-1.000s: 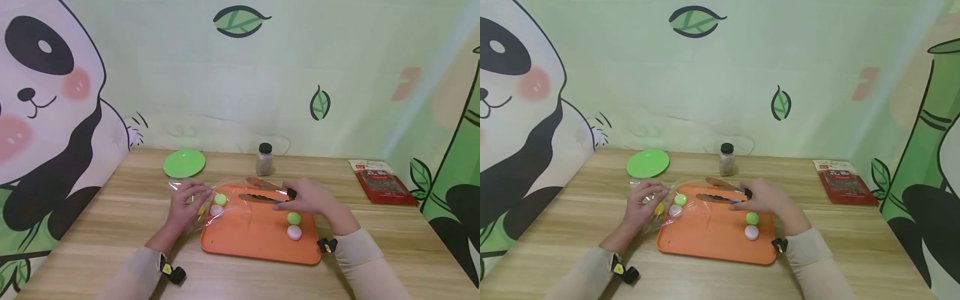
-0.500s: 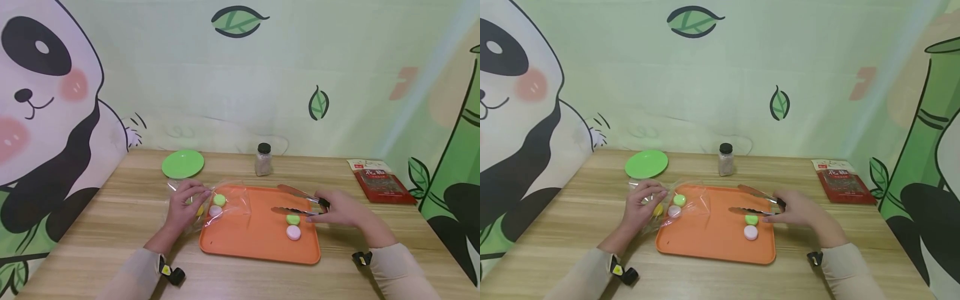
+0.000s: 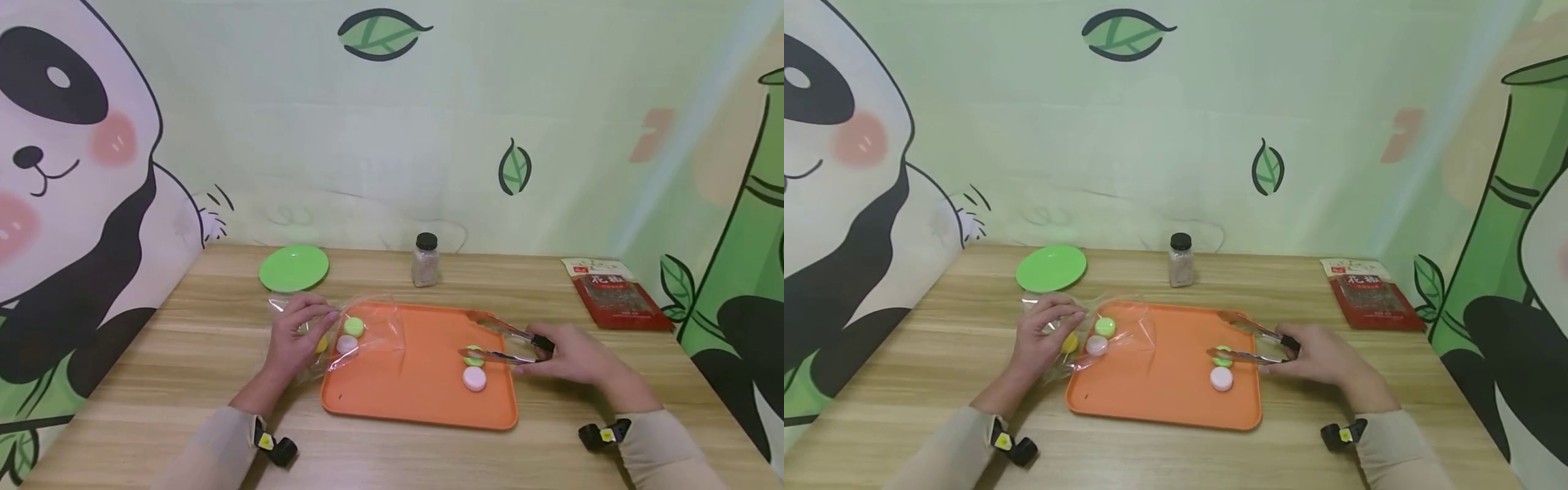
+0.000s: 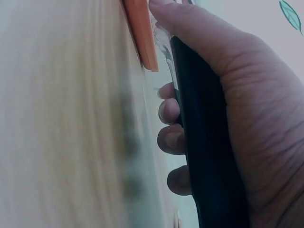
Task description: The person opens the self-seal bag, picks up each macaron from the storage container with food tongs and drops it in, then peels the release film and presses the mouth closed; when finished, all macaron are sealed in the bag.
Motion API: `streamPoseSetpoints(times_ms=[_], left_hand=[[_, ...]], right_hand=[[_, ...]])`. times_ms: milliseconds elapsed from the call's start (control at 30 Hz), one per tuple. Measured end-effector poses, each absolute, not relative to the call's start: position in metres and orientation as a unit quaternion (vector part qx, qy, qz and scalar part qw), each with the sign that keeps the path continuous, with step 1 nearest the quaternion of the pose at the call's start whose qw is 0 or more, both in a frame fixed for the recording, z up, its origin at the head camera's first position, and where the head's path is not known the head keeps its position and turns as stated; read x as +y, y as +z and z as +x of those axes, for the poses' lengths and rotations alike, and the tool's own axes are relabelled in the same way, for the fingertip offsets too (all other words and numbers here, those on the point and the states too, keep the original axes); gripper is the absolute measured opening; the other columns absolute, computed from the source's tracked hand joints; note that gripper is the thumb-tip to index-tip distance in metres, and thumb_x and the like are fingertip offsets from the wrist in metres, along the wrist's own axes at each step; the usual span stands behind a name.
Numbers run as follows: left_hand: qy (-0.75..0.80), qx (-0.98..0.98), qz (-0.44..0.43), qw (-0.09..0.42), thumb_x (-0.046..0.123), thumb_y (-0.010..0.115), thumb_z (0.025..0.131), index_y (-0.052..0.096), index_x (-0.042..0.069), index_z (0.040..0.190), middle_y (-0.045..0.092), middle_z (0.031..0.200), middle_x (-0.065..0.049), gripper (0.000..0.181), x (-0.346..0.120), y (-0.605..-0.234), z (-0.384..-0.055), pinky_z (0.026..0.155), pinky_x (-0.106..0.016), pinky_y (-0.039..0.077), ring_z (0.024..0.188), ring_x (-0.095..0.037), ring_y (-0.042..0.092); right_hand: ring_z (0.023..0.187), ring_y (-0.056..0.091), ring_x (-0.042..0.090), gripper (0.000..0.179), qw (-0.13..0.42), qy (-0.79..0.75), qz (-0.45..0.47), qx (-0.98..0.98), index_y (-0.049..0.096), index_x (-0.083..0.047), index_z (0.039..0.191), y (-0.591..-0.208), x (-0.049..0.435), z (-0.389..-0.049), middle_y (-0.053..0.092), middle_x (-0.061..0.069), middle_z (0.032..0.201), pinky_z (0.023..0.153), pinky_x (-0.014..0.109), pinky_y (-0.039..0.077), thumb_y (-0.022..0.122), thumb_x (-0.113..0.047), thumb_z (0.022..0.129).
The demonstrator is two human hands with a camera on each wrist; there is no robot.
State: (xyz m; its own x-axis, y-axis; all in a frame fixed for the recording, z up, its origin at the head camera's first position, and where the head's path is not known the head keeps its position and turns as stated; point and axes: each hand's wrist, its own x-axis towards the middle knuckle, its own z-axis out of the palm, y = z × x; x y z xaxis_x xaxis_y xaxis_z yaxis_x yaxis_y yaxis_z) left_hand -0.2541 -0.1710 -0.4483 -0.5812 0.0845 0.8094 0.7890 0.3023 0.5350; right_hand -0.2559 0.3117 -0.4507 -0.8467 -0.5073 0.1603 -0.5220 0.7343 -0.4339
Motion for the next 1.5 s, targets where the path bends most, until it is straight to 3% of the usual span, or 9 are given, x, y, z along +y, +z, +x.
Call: streamPoseSetpoints(times_ms=[267,667,933,1200,1500], left_hand=[[-0.511,-0.724,-0.301,0.353,-0.019,0.075,0.075,0.074,-0.006,0.087,0.065,0.088,-0.020,0.017,-0.171,-0.447,-0.254,0.085,-0.021,0.047,0.087,-0.033,0.059],[-0.511,-0.723,-0.304,0.350,-0.019,0.076,0.075,0.074,-0.006,0.087,0.065,0.088,-0.019,0.018,-0.172,-0.448,-0.254,0.085,-0.022,0.047,0.087,-0.032,0.059],[-0.513,-0.721,-0.309,0.350,-0.021,0.075,0.074,0.074,-0.006,0.086,0.065,0.088,-0.020,0.019,-0.171,-0.447,-0.254,0.084,-0.023,0.048,0.086,-0.033,0.059],[-0.513,-0.719,-0.311,0.352,-0.020,0.075,0.075,0.074,-0.005,0.086,0.066,0.088,-0.019,0.018,-0.172,-0.446,-0.254,0.084,-0.023,0.048,0.086,-0.033,0.059],[-0.513,-0.721,-0.311,0.346,-0.019,0.075,0.076,0.074,-0.005,0.087,0.066,0.087,-0.018,0.018,-0.172,-0.444,-0.253,0.083,-0.023,0.048,0.086,-0.032,0.059]], right_hand=[[0.052,0.042,0.000,0.046,0.041,0.198,0.302,-0.932,0.060,-0.026,0.090,-0.450,0.313,-0.258,0.045,-0.016,0.060,0.045,0.021,0.033,0.083,-0.062,0.073],[0.053,0.041,0.002,0.052,0.042,0.184,0.264,-0.946,0.061,-0.025,0.096,-0.459,0.309,-0.256,0.044,-0.016,0.060,0.046,0.022,0.032,0.078,-0.068,0.074],[0.052,0.042,0.000,0.040,0.043,0.182,0.290,-0.939,0.058,-0.028,0.087,-0.456,0.306,-0.256,0.043,-0.018,0.060,0.045,0.021,0.031,0.079,-0.060,0.079],[0.053,0.039,-0.003,0.031,0.078,0.184,0.344,-0.917,0.054,-0.027,0.079,-0.459,0.302,-0.255,0.042,-0.020,0.062,0.046,0.019,0.031,0.082,-0.040,0.084],[0.058,0.047,0.003,0.026,0.092,0.251,0.293,-0.918,0.056,-0.032,0.086,-0.462,0.303,-0.251,0.053,-0.016,0.069,0.051,0.022,0.040,0.082,-0.039,0.085]])
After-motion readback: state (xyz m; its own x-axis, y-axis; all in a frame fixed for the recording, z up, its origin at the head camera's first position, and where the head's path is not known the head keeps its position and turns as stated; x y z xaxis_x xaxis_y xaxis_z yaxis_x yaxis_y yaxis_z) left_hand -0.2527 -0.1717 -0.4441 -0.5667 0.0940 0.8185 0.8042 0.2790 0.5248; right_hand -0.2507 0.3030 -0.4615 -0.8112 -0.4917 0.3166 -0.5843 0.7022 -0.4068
